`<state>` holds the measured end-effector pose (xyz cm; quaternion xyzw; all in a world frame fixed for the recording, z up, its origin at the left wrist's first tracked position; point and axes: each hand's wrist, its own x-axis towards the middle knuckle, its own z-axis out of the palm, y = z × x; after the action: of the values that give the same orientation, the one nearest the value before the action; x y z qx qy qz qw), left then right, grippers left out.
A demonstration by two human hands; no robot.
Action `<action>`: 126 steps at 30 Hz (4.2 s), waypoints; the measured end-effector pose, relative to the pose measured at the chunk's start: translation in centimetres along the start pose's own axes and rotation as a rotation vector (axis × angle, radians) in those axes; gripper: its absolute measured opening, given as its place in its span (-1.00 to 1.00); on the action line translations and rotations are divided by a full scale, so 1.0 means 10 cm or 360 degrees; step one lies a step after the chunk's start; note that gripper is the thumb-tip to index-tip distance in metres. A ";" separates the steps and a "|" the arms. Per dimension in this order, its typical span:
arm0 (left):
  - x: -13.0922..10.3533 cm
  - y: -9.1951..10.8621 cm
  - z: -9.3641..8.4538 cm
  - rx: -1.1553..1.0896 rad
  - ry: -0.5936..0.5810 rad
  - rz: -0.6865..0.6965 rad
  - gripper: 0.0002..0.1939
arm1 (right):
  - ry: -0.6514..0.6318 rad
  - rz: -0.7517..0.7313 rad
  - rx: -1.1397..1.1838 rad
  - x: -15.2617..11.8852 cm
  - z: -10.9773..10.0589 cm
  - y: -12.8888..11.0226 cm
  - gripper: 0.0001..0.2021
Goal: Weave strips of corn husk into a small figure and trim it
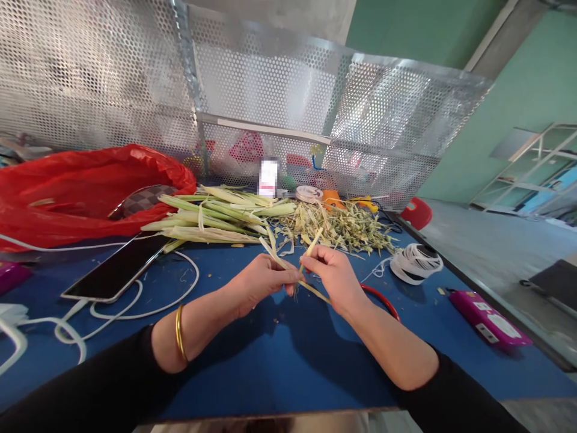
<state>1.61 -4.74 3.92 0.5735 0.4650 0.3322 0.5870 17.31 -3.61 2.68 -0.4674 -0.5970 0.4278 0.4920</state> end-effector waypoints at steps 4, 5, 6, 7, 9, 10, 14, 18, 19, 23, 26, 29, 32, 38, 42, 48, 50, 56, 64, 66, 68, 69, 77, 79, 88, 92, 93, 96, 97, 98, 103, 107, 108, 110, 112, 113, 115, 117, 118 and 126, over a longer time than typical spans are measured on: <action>-0.02 0.01 -0.01 0.0048 -0.0039 0.0017 -0.79 | 0.0011 -0.0053 -0.0084 0.01 0.00 0.06 -0.75; -0.02 0.01 -0.01 0.0061 -0.0049 0.0008 -0.79 | -0.0040 -0.0050 -0.0141 0.02 -0.01 0.05 -0.74; -0.02 0.00 -0.01 0.0067 -0.0057 -0.0006 -0.80 | -0.0082 -0.0048 -0.0218 0.03 -0.03 0.05 -0.72; -0.03 0.00 0.00 0.0063 -0.0059 -0.0022 -0.80 | -0.0080 -0.0070 -0.0322 0.04 -0.06 0.03 -0.71; -0.02 -0.01 0.01 0.0054 -0.0054 -0.0046 -0.77 | 0.0100 -0.0250 -0.0574 0.05 -0.11 -0.02 -0.72; -0.02 -0.02 0.01 0.0060 -0.0047 -0.0054 -0.75 | 0.0241 -0.0409 -0.0702 0.05 -0.13 -0.04 -0.75; 0.00 -0.08 0.06 0.0217 0.0011 -0.0006 -0.73 | 0.0179 -0.0934 -0.0988 0.00 -0.10 -0.09 -0.90; 0.00 -0.14 0.11 0.0375 -0.0025 0.0061 -0.70 | -0.0220 -0.0741 -0.0784 -0.06 0.00 -0.05 -0.93; 0.00 -0.15 0.12 0.0368 -0.0034 0.0072 -0.70 | -0.0221 -0.0686 -0.0690 -0.07 0.02 -0.05 -0.90; -0.01 -0.13 0.14 0.0259 -0.0010 0.0070 -0.64 | -0.0074 -0.0608 -0.0518 -0.08 0.02 -0.09 -0.86; -0.02 -0.11 0.15 0.0210 -0.0052 0.0091 -0.67 | 0.0067 -0.0505 -0.0497 -0.09 0.01 -0.08 -0.85; -0.02 -0.12 0.14 0.0215 -0.0058 0.0099 -0.64 | 0.0145 -0.0460 -0.0487 -0.07 0.03 -0.04 -0.84; -0.01 -0.11 0.13 0.0105 -0.0063 -0.0013 -0.68 | 0.0109 -0.0506 -0.0507 -0.03 0.03 0.00 -0.84; 0.01 0.04 -0.06 -0.0413 0.0060 -0.0092 -0.64 | 0.0420 -0.0774 -0.0621 0.03 -0.14 -0.05 -0.84; -0.03 0.13 -0.24 -0.0536 0.0133 -0.0075 -0.67 | 0.0294 -0.0782 -0.0814 0.00 -0.19 -0.09 -0.80; -0.17 0.13 -0.34 -0.0409 0.0286 -0.0016 -0.69 | -0.0304 -0.1009 -0.1253 0.05 0.08 -0.26 -0.86; -0.20 0.13 -0.38 -0.0354 0.0357 0.0027 -0.70 | -0.0351 -0.1062 -0.1326 0.08 0.20 -0.34 -0.78; -0.24 0.02 -0.55 -0.0478 0.0562 0.0031 -0.75 | -0.0232 -0.1283 -0.1621 0.13 0.43 -0.32 -0.75; -0.22 -0.05 -0.54 -0.0942 0.0321 -0.0186 -0.75 | 0.0042 -0.1697 -0.1680 -0.01 0.38 -0.18 -0.80; -0.23 -0.05 -0.52 -0.0950 0.0332 -0.0222 -0.74 | -0.0263 -0.1816 -0.1680 -0.05 0.42 -0.16 -0.72; -0.25 -0.07 -0.49 -0.0961 0.0361 -0.0276 -0.73 | -0.0504 -0.1871 -0.1700 -0.08 0.47 -0.12 -0.70; -0.25 -0.07 -0.48 -0.0971 0.0372 -0.0303 -0.72 | -0.0571 -0.1885 -0.1718 -0.09 0.49 -0.10 -0.71; -0.26 -0.06 -0.41 -0.1002 0.0489 -0.0385 -0.72 | -0.0602 -0.1899 -0.1688 -0.12 0.52 -0.06 -0.71; -0.26 -0.07 -0.40 -0.0995 0.0502 -0.0391 -0.72 | -0.0611 -0.1899 -0.1609 -0.13 0.52 -0.09 -0.70; -0.26 -0.12 -0.41 -0.0899 0.0412 -0.0306 -0.74 | -0.0778 -0.1833 -0.1343 -0.15 0.52 -0.14 -0.68; -0.25 -0.09 -0.47 -0.0949 0.0401 -0.0276 -0.71 | -0.0422 -0.1634 -0.1179 -0.12 0.45 -0.16 -0.84; -0.25 -0.08 -0.48 -0.0961 0.0405 -0.0267 -0.71 | -0.0259 -0.1525 -0.1194 -0.10 0.43 -0.16 -0.85; -0.25 -0.05 -0.51 -0.0977 0.0402 -0.0281 -0.73 | -0.0034 -0.1172 -0.1345 -0.02 0.38 -0.15 -0.86; -0.25 -0.05 -0.51 -0.0974 0.0398 -0.0294 -0.74 | -0.0076 -0.1087 -0.1379 0.00 0.38 -0.15 -0.88; -0.25 -0.05 -0.50 -0.0958 0.0394 -0.0299 -0.75 | -0.0145 -0.1023 -0.1396 0.02 0.38 -0.14 -0.88; -0.23 -0.08 -0.47 -0.0587 0.0423 -0.0195 -0.78 | -0.0370 -0.0910 -0.1364 -0.02 0.43 -0.13 -0.76; -0.21 -0.14 -0.44 -0.0425 0.0530 -0.0173 -0.81 | -0.0475 -0.0937 -0.1319 -0.08 0.46 -0.13 -0.74; -0.21 -0.15 -0.44 -0.0430 0.0550 -0.0181 -0.81 | -0.0497 -0.0945 -0.1302 -0.09 0.47 -0.13 -0.74; -0.21 -0.16 -0.45 -0.0452 0.0582 -0.0190 -0.79 | -0.0526 -0.0969 -0.1261 -0.10 0.47 -0.13 -0.74; -0.21 -0.15 -0.47 -0.0469 0.0556 -0.0188 -0.77 | -0.0523 -0.0941 -0.1196 -0.09 0.47 -0.13 -0.75; -0.21 -0.14 -0.48 -0.0478 0.0517 -0.0182 -0.75 | -0.0517 -0.0890 -0.1150 -0.09 0.47 -0.14 -0.75; -0.21 -0.10 -0.51 -0.0512 0.0427 -0.0196 -0.72 | -0.0508 -0.0708 -0.1045 -0.06 0.45 -0.14 -0.73; -0.22 -0.07 -0.54 -0.0549 0.0377 -0.0237 -0.68 | -0.0483 -0.0444 -0.0926 -0.03 0.43 -0.14 -0.67; -0.22 -0.06 -0.54 -0.0553 0.0373 -0.0261 -0.67 | -0.0453 -0.0290 -0.0844 -0.01 0.42 -0.14 -0.64; -0.24 -0.07 -0.49 -0.0390 0.0209 -0.0317 -0.76 | -0.0385 0.0368 0.0201 0.09 0.44 -0.12 -0.81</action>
<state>-3.86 -5.26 4.10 0.4257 0.5128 0.3635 0.6509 12.75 -3.16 3.35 -0.4461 -0.5660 0.5714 0.3925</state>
